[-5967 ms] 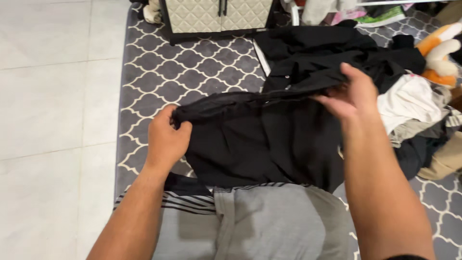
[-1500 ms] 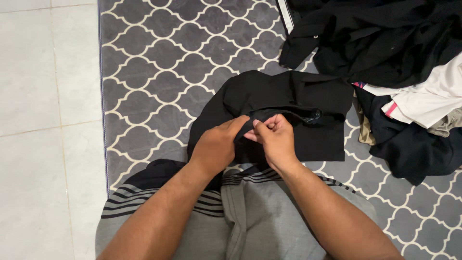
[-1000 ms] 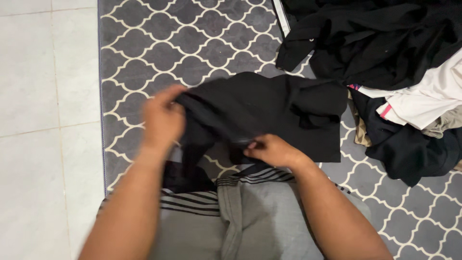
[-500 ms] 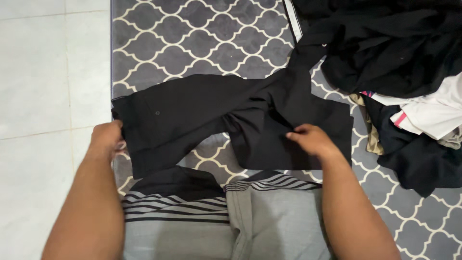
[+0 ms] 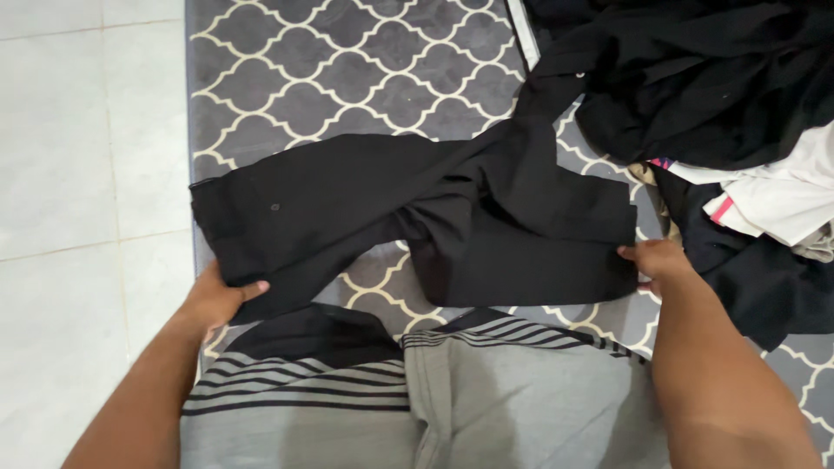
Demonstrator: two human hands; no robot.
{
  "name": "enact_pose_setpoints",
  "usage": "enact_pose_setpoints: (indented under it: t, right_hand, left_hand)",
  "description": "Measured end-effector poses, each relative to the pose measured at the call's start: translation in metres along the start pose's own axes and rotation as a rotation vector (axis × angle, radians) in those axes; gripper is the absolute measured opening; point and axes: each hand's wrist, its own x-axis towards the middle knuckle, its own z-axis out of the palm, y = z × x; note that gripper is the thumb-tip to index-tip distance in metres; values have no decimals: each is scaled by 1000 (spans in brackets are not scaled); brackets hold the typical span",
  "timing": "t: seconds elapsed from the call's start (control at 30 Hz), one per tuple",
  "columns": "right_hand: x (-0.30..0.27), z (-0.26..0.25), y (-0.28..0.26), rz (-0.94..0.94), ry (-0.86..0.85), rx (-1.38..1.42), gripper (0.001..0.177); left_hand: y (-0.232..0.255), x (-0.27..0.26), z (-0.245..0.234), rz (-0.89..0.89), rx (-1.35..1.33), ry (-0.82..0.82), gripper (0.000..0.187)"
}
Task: The person folds a black garment by hand on a rug, smoothing the fabric and aligning the edges before making several folds to form a neat rectangle.
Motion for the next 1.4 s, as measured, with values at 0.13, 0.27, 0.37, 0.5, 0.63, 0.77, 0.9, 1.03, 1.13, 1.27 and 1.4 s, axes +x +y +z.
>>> enact_pose_setpoints:
  t: [0.13,0.27,0.37,0.5,0.63,0.77,0.9,1.03,1.13,1.27,1.4]
  right_hand:
    - [-13,-19,16,-116,177,-123,47]
    - [-19,-26,35,25,645,-152,41]
    - [-49,-29,4,-154,785,-235,45]
    - [-113,2,-100,-789,392,-67,34]
    - [-214,91,-154,-946,-197,-297,40]
    - [-265,135,-148,-1100,-28,-825,58]
    - [-257,128,-146,-1007,27,-971,56]
    - [-236,134,-146,-1117,126,-927,51]
    - [-208,133,-145,-1128,264,-697,27]
    - [-184,110,-144,-1074,434,-274,21]
    - [-176,86,-154,-946,346,-455,26]
  left_hand:
    - [-27,43,-18,35,168,217,65]
    - [-25,32,-58,100,292,511,46]
    - [26,-1,-49,171,795,757,68]
    - [111,-35,-6,366,771,288,49]
    - [167,-68,41,207,934,10,58]
    - [167,-79,59,296,1145,-78,48]
    - [128,-70,63,173,1214,-85,64]
    - [101,-45,75,186,1304,-30,67]
    - [98,-27,89,219,1375,47,56]
    - [101,-14,89,269,1315,81,48]
    - [109,-7,81,259,1156,136,45]
